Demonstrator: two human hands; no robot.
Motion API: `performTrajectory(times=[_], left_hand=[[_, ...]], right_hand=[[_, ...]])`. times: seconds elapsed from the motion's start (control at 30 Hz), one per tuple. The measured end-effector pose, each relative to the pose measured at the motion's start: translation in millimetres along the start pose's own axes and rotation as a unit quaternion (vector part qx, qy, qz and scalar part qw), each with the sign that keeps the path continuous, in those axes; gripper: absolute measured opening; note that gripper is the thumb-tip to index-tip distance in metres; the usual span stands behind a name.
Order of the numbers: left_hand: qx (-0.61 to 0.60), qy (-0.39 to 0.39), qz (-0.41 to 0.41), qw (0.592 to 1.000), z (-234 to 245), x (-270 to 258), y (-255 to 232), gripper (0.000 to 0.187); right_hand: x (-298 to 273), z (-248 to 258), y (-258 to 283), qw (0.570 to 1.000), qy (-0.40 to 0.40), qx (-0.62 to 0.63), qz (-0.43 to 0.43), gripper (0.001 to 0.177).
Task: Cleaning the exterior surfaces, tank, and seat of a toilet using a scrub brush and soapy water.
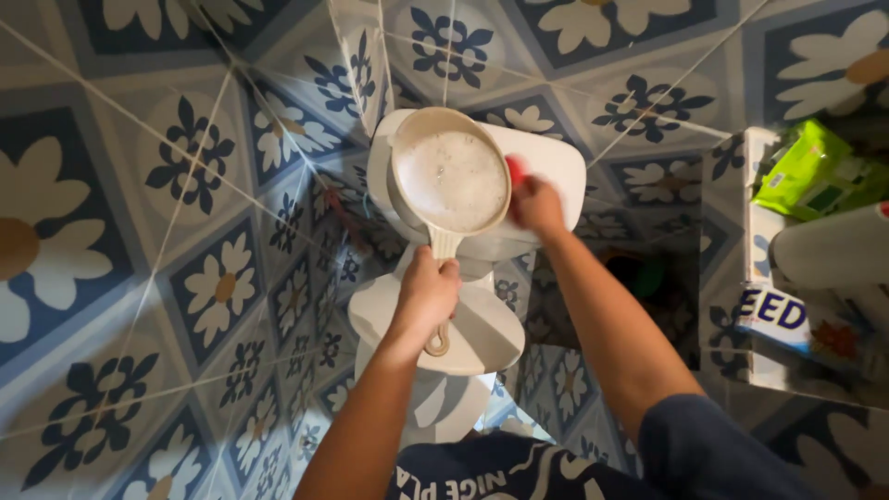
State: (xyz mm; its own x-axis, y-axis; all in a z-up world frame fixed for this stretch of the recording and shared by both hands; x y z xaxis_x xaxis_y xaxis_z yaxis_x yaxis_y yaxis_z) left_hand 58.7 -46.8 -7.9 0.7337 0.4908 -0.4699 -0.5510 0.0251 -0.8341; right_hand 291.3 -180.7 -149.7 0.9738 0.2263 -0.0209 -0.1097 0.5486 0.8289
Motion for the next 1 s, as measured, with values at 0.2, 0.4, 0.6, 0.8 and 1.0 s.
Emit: performTrajectory(times=[0.2, 0.4, 0.6, 0.8, 1.0], left_hand=[[0.154, -0.082, -0.108, 0.979, -14, 16, 5, 0.035], [0.138, -0.105, -0.125, 0.977, -18, 23, -8, 0.035], [0.156, -0.096, -0.139, 0.973, -14, 18, -34, 0.036], [0.133, -0.133, -0.211, 0.959, -13, 45, -12, 0.032], [-0.173, 0.047, -0.026, 0.983, 8, 32, -28, 0.011]], right_hand=[[21, 0, -21, 0.999, -0.036, -0.035, 0.017, 0.028], [17, -4, 5, 0.996, 0.045, -0.056, 0.058, 0.031], [13, -17, 10, 0.985, 0.006, -0.125, 0.119, 0.025], [34, 12, 13, 0.996, 0.051, -0.013, -0.073, 0.026], [42, -19, -2, 0.994, 0.063, -0.057, 0.070, 0.027]])
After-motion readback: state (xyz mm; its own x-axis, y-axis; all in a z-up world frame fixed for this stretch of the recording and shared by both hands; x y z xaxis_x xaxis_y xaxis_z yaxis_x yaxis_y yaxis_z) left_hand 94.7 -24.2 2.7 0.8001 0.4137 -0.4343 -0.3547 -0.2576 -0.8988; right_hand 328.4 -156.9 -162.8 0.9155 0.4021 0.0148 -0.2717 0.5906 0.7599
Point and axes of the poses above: each hand's wrist, its own x-axis towards the middle knuckle, its own z-axis out of the back of the hand, y = z × x, the point moved 1 cm from there along x, towards the middle knuckle, and after that the axes turned 2 degrees about -y, right-handed, at the moved point
